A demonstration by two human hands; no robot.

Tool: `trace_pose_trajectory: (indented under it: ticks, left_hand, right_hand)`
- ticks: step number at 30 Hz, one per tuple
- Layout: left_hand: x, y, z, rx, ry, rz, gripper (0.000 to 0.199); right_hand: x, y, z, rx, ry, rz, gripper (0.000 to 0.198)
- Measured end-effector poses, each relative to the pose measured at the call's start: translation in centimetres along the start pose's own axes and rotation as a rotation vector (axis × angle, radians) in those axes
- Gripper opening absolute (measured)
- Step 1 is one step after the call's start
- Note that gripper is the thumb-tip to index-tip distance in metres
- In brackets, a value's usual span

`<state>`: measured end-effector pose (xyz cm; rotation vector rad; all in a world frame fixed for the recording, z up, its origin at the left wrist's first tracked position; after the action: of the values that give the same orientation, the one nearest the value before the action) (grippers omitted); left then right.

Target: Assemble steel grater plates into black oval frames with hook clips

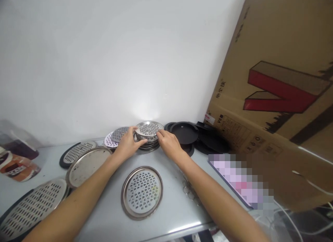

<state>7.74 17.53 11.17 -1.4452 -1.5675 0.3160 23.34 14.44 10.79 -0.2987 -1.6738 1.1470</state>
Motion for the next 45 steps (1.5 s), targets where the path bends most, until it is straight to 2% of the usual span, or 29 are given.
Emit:
trace_pose_trajectory:
  ticks: [2,4,6,10,14,17,20,21,22,24,27,29,31,35,39,45]
  left_hand:
    - [-0.4,0.2,0.1,0.011,-0.005,-0.027,0.075]
    - [-0.7,0.0,-0.1,0.024,0.001,-0.072,0.078]
    - [-1.2,-0.3,-0.6,0.037,0.019,-0.118,0.068]
    - [-2.1,-0.6,-1.5,0.044,0.087,-0.154,0.033]
    - [-2.8,-0.8,-1.8,0.03,0.126,-0.184,0.024]
    - [-3.5,-1.8,-2.4,0.014,0.131,-0.207,0.026]
    - [-5.2,-4.6,-2.8,-0.078,0.095,-0.231,0.033]
    - [-6.1,-5.7,-2.5,-0.143,0.058,-0.222,0.037]
    - [-7.1,-6.7,-2.0,-0.219,0.006,-0.193,0.041]
    - [-9.8,-7.4,-0.5,-0.321,-0.121,-0.063,0.046]
    - [-15.1,-6.4,2.0,-0.276,-0.247,0.184,0.062]
    - [-18.2,-5.0,3.4,-0.183,-0.248,0.293,0.082]
    - [-20.3,-3.9,4.2,-0.101,-0.207,0.336,0.102]
    - [-21.0,-2.3,4.6,-0.025,-0.145,0.36,0.12]
    - [-20.3,-1.5,4.0,-0.002,-0.135,0.404,0.118]
    - [-20.3,-1.3,4.2,-0.001,-0.102,0.37,0.113]
  right_hand:
    - [-0.5,0.0,-0.5,0.006,0.007,-0.05,0.023]
    - [-0.9,-0.3,-0.9,0.013,0.021,-0.105,0.022]
    - [-1.0,-0.7,-1.1,0.023,0.025,-0.15,0.021]
    - [-1.3,-1.2,-1.1,0.056,0.019,-0.228,0.019]
    - [-1.3,-2.4,-2.1,0.103,0.071,-0.368,0.016]
    - [-0.9,-5.3,-2.5,0.132,0.121,-0.491,0.015]
    - [-2.3,-10.1,-2.0,0.203,0.236,-0.622,0.014]
    - [-3.8,-11.4,-2.5,0.341,0.349,-0.672,0.015]
    - [-5.3,-11.8,-2.7,0.511,0.455,-0.667,0.017]
    - [-8.5,-10.5,-1.9,0.795,0.648,-0.506,0.025]
    - [-14.3,-5.4,0.4,1.191,0.933,-0.209,0.034]
    - [-17.7,-1.9,1.6,1.343,1.115,-0.082,0.036]
    - [-19.0,0.8,2.3,1.419,1.204,-0.001,0.037]
    - [-17.5,3.7,3.3,1.469,1.174,0.115,0.048]
    - [-16.0,4.8,4.1,1.456,1.126,0.181,0.057]
    - [-15.4,5.8,5.5,1.415,1.032,0.285,0.054]
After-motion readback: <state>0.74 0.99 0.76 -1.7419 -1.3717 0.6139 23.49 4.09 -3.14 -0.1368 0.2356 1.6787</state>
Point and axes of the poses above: each hand's wrist, its own x-axis towards the middle knuckle, its own y-axis out of the palm, z = x × y, the point moved 10 cm from there along x, towards the middle knuckle, and after that the axes turned 6 degrees about -y, right-handed, at the moved point
